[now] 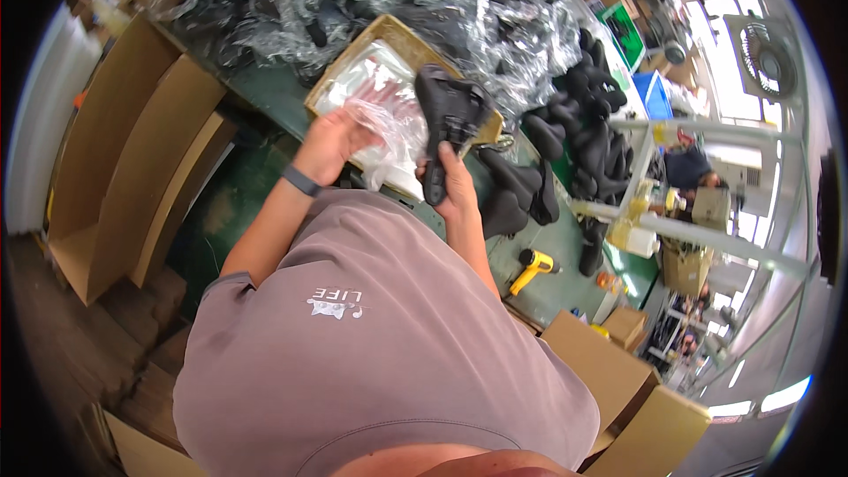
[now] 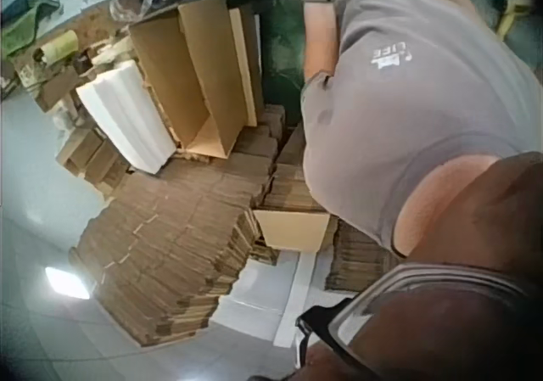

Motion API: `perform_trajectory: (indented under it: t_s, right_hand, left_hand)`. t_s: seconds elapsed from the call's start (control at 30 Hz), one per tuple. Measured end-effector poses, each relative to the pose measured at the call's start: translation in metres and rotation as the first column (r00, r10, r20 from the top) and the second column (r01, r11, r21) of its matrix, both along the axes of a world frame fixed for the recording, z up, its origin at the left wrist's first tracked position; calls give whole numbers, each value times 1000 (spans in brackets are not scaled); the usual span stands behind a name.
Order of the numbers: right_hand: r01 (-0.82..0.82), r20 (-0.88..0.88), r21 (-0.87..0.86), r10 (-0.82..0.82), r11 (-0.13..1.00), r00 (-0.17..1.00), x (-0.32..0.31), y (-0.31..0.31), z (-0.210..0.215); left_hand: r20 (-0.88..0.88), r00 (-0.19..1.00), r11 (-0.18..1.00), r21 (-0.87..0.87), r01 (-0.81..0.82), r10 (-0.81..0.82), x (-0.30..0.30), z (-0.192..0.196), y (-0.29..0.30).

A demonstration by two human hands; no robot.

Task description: Inspecting, cleaning, and organizing bicycle seats at a factory workstation.

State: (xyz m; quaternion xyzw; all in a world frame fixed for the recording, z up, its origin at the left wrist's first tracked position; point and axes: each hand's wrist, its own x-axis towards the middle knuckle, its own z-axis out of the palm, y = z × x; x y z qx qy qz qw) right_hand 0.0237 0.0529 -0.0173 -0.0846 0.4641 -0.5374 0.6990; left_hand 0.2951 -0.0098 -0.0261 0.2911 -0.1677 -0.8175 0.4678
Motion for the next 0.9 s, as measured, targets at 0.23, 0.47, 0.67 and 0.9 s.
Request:
perform_trajectory:
  t_s: [0.23,0.47,0.67,0.9]
  right_hand:
    - [-399,-256,-340,324,852,911,-16,23,16]
    - [-247,-915,49,143,968,378,-9,26,-23]
    - [-177,-772,-274,-107,945,627,-12,4,31]
    - [130,-925,-229,-257,965,279,-122,38,42]
  left_hand:
    - [-146,985,980,187,-69,97,80,-18,-26]
    - [454,818,715,-432,550,-354,-28,82,2]
    - [465,845,902,-191,387,-264,-92,49,2]
    - [-21,996,992,-95,84,-86,-95,71,-286]
